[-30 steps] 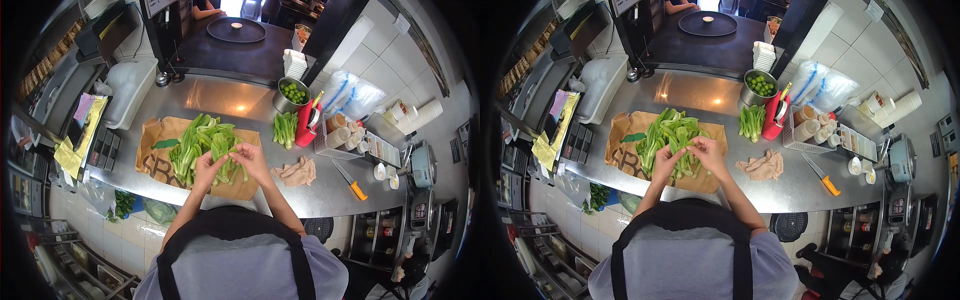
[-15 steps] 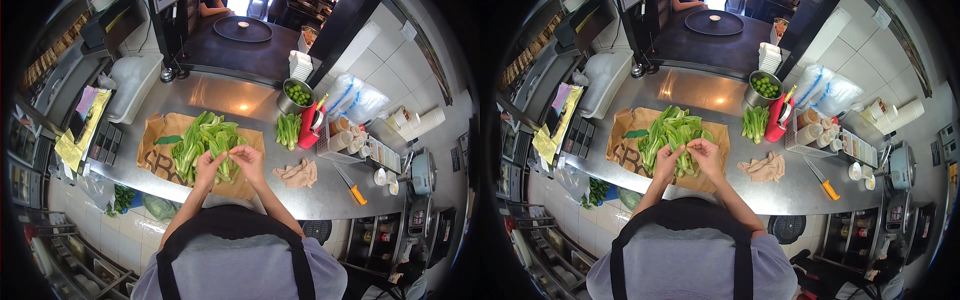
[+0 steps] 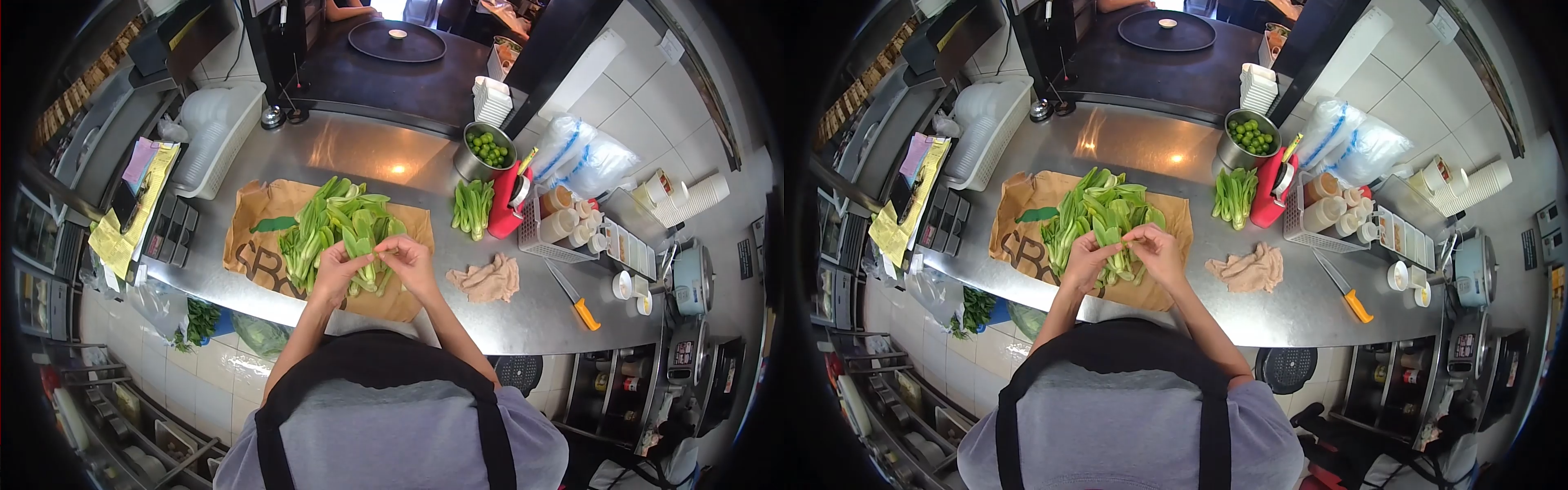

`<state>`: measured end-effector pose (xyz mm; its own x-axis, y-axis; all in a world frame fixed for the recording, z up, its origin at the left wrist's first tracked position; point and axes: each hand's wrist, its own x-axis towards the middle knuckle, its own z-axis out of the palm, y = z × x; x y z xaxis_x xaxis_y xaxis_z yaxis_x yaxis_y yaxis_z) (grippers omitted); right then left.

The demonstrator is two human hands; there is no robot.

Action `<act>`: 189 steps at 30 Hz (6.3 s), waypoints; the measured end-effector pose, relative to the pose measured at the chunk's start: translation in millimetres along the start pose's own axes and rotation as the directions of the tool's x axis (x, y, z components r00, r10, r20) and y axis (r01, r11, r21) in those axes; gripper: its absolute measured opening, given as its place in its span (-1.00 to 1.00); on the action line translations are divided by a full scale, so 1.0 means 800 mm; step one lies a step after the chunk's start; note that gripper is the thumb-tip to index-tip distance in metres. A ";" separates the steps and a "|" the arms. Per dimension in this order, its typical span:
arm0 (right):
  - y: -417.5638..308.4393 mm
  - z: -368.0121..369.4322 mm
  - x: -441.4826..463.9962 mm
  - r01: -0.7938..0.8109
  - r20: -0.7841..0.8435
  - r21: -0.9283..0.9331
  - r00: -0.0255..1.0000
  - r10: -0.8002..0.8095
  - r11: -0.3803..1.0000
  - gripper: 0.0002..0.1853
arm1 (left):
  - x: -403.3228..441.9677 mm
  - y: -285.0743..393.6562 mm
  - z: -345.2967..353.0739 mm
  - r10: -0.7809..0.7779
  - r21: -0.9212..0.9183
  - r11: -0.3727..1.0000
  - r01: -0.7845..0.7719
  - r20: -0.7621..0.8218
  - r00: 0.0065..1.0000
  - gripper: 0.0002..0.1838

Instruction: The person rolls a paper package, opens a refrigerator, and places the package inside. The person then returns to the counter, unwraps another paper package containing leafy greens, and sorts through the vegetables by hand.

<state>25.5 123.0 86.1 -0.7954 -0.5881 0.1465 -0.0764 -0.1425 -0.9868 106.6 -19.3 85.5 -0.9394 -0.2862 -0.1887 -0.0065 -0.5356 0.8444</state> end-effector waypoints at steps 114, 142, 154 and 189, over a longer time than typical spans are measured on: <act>0.040 -0.231 0.051 -0.500 -0.546 -0.838 0.759 -0.355 0.218 -0.79 | -0.010 0.006 -0.030 0.116 0.601 0.786 -0.143 0.083 0.990 -0.83; 0.066 0.034 -0.009 0.150 0.229 -0.745 0.973 0.037 0.649 -0.52 | -0.028 0.004 -0.048 0.293 0.982 -0.021 -0.189 0.187 0.938 -0.63; 0.076 -0.048 -0.004 -0.517 0.111 0.097 0.855 0.507 0.851 -0.69 | -0.036 0.010 -0.063 0.326 0.970 0.195 -0.146 0.076 0.942 -0.73; 0.042 -0.025 0.004 -0.113 -0.069 -0.754 0.993 0.093 0.647 -0.86 | -0.050 -0.027 -0.054 0.104 0.964 0.027 -0.266 0.262 0.960 -0.70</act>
<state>8.7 132.3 52.5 -0.8385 -0.5427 0.0488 -0.4131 0.5746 -0.7065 159.4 -30.5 52.7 -0.9918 -0.1224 0.0376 -0.0810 0.8270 0.5563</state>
